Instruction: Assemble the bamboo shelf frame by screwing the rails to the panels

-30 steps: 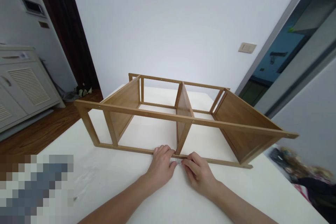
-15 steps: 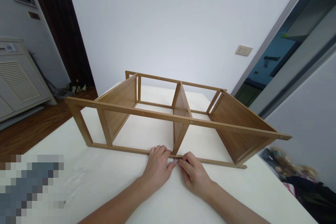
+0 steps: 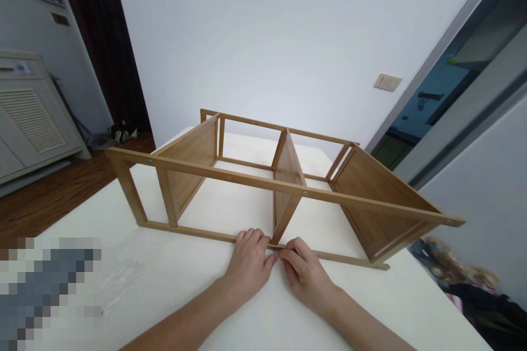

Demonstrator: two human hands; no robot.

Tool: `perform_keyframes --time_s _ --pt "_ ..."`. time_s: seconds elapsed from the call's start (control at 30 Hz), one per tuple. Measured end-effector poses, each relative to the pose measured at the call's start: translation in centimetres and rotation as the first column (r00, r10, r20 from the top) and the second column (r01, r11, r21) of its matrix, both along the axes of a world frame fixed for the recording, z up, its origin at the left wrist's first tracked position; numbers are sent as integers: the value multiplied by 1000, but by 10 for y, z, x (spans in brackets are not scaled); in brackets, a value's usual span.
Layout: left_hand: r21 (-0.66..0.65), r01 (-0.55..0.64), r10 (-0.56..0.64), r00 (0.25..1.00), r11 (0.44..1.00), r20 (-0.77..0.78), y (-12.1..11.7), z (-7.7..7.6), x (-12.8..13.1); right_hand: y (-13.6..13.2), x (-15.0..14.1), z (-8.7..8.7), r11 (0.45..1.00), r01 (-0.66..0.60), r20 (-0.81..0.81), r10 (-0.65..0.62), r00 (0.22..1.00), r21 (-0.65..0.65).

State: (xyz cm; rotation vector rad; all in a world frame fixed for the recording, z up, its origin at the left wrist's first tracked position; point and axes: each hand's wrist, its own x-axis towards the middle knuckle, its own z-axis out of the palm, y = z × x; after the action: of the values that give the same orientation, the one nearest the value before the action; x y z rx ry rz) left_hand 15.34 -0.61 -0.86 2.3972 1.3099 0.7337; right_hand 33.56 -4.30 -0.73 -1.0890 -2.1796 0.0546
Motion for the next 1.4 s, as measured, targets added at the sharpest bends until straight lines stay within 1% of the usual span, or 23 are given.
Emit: perform_keyframes --time_s 0.07,0.13,0.27,0.33,0.4,0.5,0.6,0.7,0.97,1.23,1.4 --pt "0 -1 1 1000 1000 -7 0 0 0 2 0 1 1000 7 -67 -8 998 -24" --pt "-1 -2 2 1000 1000 -19 1 0 0 3 0 2 999 31 -94 -34 995 -30" --pt "2 -7 7 1000 1000 -31 0 0 0 3 2 3 999 37 -70 -38 997 -4" --pt "10 -9 9 999 1000 -35 0 0 1 2 3 5 998 39 -41 -37 998 42" --pt "22 -10 11 999 1000 -48 -1 1 1 0 4 8 992 36 31 -40 999 118" --pt "38 -14 16 998 999 -67 -1 2 1 -1 7 12 976 -16 204 -30 978 217" --pt "43 -17 20 997 999 -74 -2 2 2 -2 10 14 966 -57 333 -32 942 251" --pt "46 -18 21 997 999 -77 -2 2 2 -3 12 16 959 -57 401 -62 914 277" --pt "55 -22 26 997 998 -72 -1 -1 3 -4 10 20 953 -71 416 -60 908 293" --pt "151 -6 21 995 989 -102 -3 -9 3 -4 12 19 956 -59 446 -80 891 288" --pt "174 0 27 988 985 -153 -5 -7 4 -4 14 17 953 -63 478 -91 874 298"
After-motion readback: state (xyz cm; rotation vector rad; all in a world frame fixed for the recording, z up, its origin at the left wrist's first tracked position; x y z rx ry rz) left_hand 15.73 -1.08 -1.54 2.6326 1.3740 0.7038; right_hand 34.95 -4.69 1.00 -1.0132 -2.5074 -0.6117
